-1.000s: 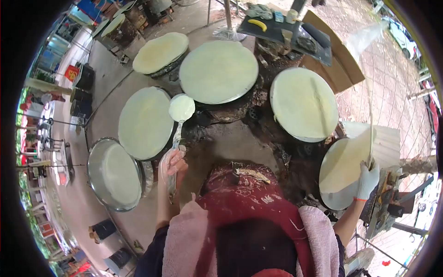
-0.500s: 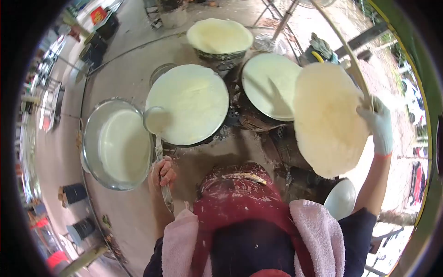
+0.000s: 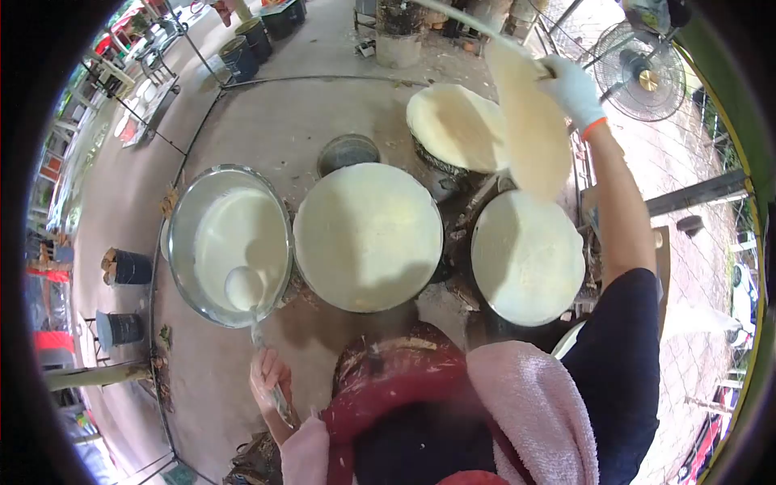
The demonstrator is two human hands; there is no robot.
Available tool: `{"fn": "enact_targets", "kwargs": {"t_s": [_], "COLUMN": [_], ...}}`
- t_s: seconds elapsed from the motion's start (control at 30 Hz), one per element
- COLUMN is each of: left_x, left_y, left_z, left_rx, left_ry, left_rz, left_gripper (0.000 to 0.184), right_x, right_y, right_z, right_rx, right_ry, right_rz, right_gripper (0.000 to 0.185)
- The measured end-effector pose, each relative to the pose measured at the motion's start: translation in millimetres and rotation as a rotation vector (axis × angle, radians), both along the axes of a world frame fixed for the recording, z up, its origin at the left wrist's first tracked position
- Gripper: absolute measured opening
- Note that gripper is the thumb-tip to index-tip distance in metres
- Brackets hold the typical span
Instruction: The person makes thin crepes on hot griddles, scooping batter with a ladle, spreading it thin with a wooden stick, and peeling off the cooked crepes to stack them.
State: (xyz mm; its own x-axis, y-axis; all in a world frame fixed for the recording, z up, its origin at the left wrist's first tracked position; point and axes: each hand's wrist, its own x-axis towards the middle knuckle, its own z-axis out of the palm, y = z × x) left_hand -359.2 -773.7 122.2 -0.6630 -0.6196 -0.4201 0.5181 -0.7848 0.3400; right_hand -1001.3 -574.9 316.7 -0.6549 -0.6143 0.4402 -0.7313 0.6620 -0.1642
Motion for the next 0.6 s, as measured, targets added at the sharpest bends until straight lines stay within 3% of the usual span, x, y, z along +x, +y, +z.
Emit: {"fn": "enact_targets", "kwargs": {"t_s": [0.07, 0.17, 0.3, 0.33, 0.47, 0.6], "left_x": [-13, -12, -8, -8, -22, -20], "left_y": [7, 10, 18, 17, 12, -5], "left_z": [15, 17, 18, 16, 34, 29], "left_rx": [-0.046, 0.0, 0.025, 0.062, 0.064, 0.066], "left_ry": [-0.071, 0.064, 0.084, 0.348, 0.234, 0.217], "left_rz": [0.078, 0.059, 0.152, 0.093, 0.155, 0.123], "left_gripper": [0.017, 0.015, 0.026, 0.024, 0.021, 0.019], "right_x": [-16, -28, -46, -44, -42, -48], "right_y": [-40, -82, -107, -110, -122, -141], "right_z": [-50, -148, -286, -308, -364, -359], "right_rx": [0.036, 0.14, 0.242, 0.242, 0.228, 0.221], "right_ry": [0.07, 0.091, 0.087, 0.089, 0.1, 0.015], "right_rz": [0.026, 0.035, 0.082, 0.082, 0.095, 0.104], "right_gripper": [0.023, 0.012, 0.014, 0.014, 0.016, 0.021]}}
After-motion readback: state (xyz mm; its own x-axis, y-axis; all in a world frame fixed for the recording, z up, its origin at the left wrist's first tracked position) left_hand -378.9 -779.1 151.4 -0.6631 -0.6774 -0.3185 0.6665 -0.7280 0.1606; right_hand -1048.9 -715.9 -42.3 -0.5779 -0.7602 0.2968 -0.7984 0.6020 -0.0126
